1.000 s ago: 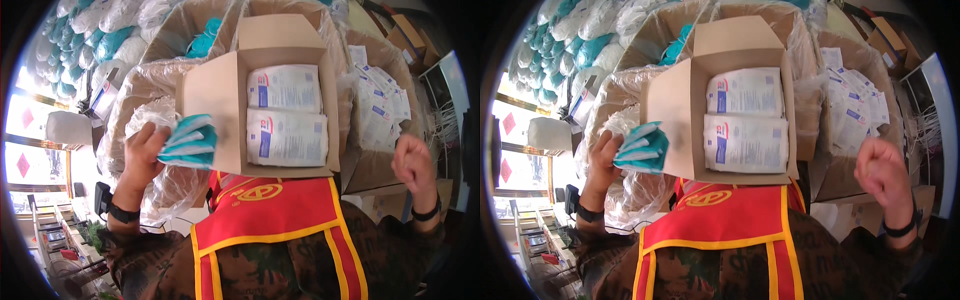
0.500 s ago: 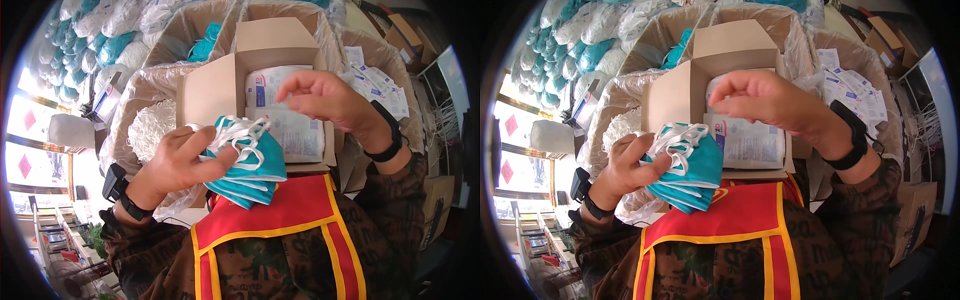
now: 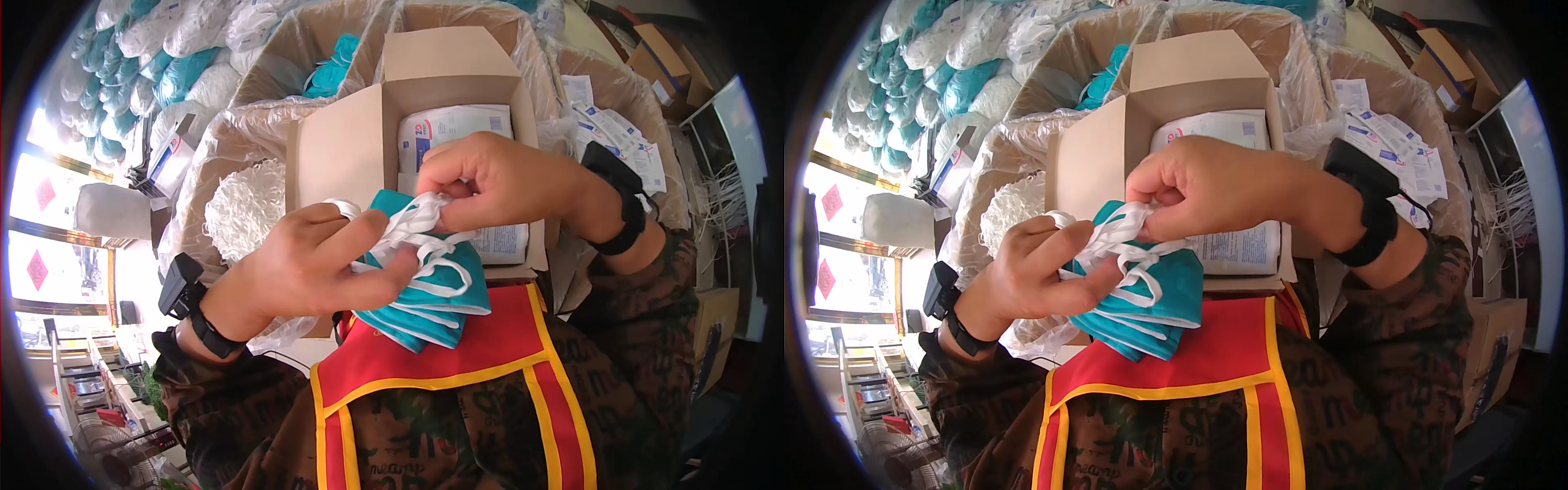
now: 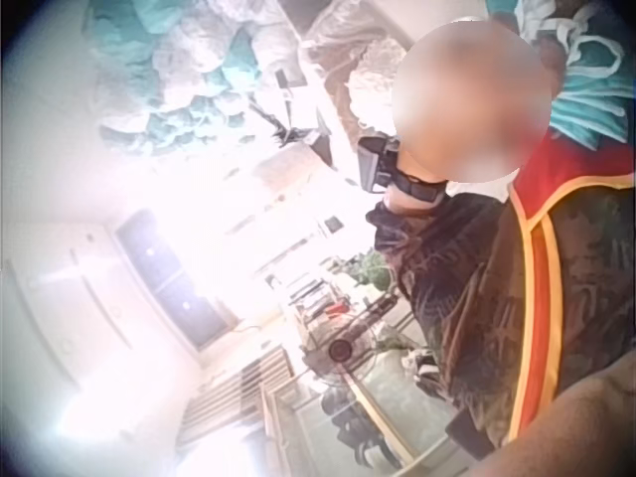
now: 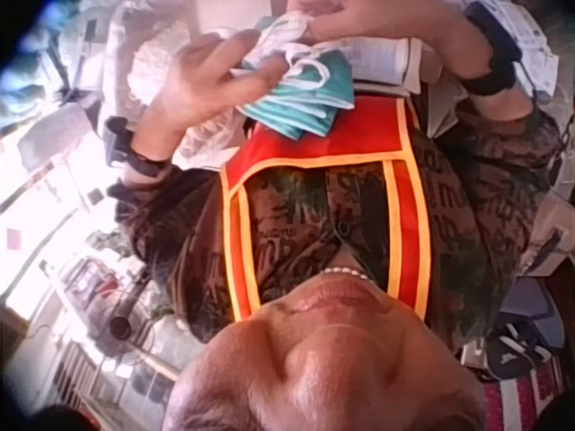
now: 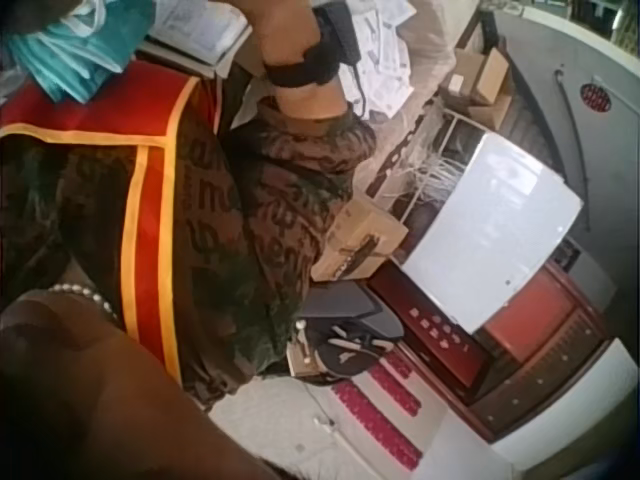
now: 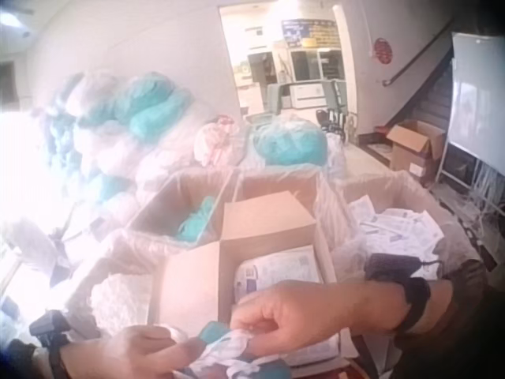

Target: Manually counting, grouping, and inserting face masks into plastic packaging sleeves.

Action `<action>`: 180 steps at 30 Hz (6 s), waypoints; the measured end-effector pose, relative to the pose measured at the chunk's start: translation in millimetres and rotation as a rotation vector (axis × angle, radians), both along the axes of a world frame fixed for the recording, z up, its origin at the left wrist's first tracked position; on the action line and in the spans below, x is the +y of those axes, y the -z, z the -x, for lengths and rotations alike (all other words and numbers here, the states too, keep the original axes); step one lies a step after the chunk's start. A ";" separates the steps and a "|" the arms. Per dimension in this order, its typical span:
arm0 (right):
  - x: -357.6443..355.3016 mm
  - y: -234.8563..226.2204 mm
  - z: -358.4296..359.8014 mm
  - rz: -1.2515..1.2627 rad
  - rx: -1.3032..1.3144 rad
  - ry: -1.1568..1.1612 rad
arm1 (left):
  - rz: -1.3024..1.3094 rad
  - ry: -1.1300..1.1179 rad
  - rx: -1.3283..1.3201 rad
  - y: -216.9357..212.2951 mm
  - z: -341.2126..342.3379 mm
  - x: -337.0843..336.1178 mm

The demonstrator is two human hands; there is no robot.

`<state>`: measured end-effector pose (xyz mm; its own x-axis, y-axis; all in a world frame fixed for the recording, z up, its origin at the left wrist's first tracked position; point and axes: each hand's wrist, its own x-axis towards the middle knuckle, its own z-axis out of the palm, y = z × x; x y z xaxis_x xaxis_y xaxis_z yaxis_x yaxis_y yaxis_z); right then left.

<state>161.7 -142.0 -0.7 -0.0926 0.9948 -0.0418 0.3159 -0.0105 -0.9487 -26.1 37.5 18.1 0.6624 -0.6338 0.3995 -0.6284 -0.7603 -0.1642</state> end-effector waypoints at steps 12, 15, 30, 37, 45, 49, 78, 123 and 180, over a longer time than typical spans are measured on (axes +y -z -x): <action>-8.7 -18.0 2.2 0.302 0.509 0.093 | -0.096 -0.033 0.047 -6.8 -4.2 -1.6; -10.6 -16.1 2.6 0.291 0.502 0.124 | -0.102 -0.039 0.058 -7.2 -2.9 -0.8; -13.0 -4.8 12.0 0.215 0.326 0.026 | -0.103 -0.031 0.129 -12.8 -1.6 -3.6; -10.4 -24.0 1.7 0.295 0.335 0.095 | -0.113 -0.018 0.120 -14.3 -4.0 -7.6; -17.0 -12.5 -5.4 0.213 0.132 0.039 | -0.130 -0.041 0.113 -13.2 -3.9 -7.5; -26.4 -10.9 -12.7 0.065 -0.136 -0.001 | -0.131 -0.059 0.102 -13.4 -3.9 -4.7; -199.2 -40.0 30.8 0.192 -0.329 0.572 | 0.132 -0.717 0.145 45.3 55.0 141.5; -58.7 -23.6 31.7 0.028 -0.075 0.076 | 0.036 -0.093 0.022 12.3 7.8 10.0; -182.5 0.9 -12.3 -0.072 0.679 0.815 | 0.079 -0.550 -0.209 40.8 39.2 90.7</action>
<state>174.0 -324.5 -1.6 0.6209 0.7652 -0.1705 -0.3576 0.0828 -0.9302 -65.2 128.2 -22.7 0.7872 -0.1829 0.5890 -0.0992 -0.9801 -0.1717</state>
